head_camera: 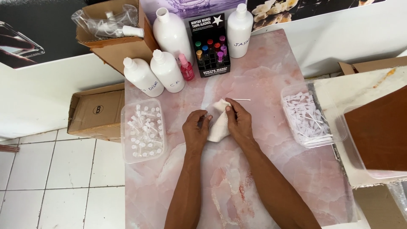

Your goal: Assembling perfume tester kits by manually placing sprayer components and tester strips into small white bags.

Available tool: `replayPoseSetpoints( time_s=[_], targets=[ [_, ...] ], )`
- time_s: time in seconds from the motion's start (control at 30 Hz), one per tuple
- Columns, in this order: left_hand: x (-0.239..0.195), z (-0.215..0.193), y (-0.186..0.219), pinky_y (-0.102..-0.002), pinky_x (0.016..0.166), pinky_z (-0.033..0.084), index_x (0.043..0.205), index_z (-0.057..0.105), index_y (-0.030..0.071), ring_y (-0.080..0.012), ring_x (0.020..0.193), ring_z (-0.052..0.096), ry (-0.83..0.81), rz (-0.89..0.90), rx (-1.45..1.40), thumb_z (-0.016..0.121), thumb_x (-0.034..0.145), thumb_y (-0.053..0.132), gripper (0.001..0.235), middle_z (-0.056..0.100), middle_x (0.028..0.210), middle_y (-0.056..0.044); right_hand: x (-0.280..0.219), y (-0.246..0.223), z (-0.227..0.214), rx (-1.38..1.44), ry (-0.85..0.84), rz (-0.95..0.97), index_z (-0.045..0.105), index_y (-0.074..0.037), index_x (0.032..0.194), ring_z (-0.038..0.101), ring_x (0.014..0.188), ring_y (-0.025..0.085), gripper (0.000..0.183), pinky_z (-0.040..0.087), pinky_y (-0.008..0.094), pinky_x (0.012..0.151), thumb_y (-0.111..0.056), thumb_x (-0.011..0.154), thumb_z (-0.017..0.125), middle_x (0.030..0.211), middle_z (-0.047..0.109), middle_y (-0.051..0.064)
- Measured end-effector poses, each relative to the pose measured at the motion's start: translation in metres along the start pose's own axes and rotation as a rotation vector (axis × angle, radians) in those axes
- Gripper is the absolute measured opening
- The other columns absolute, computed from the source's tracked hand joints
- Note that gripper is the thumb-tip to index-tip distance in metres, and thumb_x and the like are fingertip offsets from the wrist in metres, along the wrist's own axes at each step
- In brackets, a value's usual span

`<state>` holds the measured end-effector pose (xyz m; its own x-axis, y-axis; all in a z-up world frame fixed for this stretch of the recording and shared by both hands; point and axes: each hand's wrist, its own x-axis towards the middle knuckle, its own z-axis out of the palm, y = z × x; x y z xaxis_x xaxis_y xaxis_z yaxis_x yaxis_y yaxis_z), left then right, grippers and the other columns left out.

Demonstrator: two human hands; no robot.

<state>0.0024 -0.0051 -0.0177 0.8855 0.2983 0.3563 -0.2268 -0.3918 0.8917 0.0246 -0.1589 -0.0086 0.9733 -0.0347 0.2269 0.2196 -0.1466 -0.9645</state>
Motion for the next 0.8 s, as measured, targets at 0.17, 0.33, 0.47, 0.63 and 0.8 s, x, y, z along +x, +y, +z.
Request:
replayPoseSetpoints(
  time_s=[0.17,0.33,0.47,0.63,0.8],
  targets=[
    [-0.002,-0.002,0.004,-0.041,0.083,0.059,0.11,0.074,0.001,-0.0294,0.095,0.071,-0.03,-0.013,0.0,0.073,0.095,0.008,0.017,0.072,0.099,-0.016,0.006,-0.004,-0.007,0.101,-0.077,0.058,0.058,-0.001,0.141,0.058,0.127,0.035,0.04,0.046,0.051,0.109,0.001,0.104,0.046,0.131,0.065,0.027],
    [-0.001,-0.005,0.011,-0.042,0.085,0.058,0.111,0.074,0.0,-0.0301,0.096,0.071,-0.068,-0.011,-0.026,0.07,0.095,0.006,0.017,0.072,0.1,-0.017,0.011,0.008,-0.013,0.085,-0.052,0.035,0.065,-0.005,0.133,0.063,0.106,0.023,0.036,0.052,0.043,0.098,0.0,0.103,0.047,0.116,0.07,0.016],
    [0.0,-0.006,0.014,-0.041,0.085,0.059,0.109,0.075,0.0,-0.0318,0.097,0.071,-0.073,0.0,-0.021,0.071,0.095,0.005,0.016,0.071,0.099,-0.017,0.013,0.0,-0.019,-0.226,0.084,-0.323,0.072,-0.006,0.122,0.059,0.082,0.021,0.031,0.053,0.033,0.074,-0.017,0.093,0.077,0.106,0.063,0.01],
    [0.001,-0.008,0.016,-0.043,0.087,0.058,0.11,0.074,0.0,-0.0342,0.099,0.071,-0.098,-0.008,-0.005,0.074,0.092,0.004,0.019,0.071,0.101,-0.018,0.007,-0.026,-0.022,-0.274,-0.067,-0.432,0.075,-0.005,0.12,0.063,0.08,0.028,0.036,0.056,0.038,0.073,-0.022,0.089,0.082,0.111,0.061,0.015],
    [0.0,-0.006,0.009,-0.039,0.083,0.059,0.109,0.075,0.003,-0.0293,0.094,0.071,-0.078,-0.023,-0.017,0.079,0.088,0.004,0.022,0.071,0.097,-0.014,0.002,-0.012,-0.023,-0.35,-0.279,-0.263,0.075,-0.005,0.114,0.07,0.081,0.033,0.024,0.058,0.041,0.07,-0.023,0.1,0.067,0.107,0.067,0.016]
  ],
)
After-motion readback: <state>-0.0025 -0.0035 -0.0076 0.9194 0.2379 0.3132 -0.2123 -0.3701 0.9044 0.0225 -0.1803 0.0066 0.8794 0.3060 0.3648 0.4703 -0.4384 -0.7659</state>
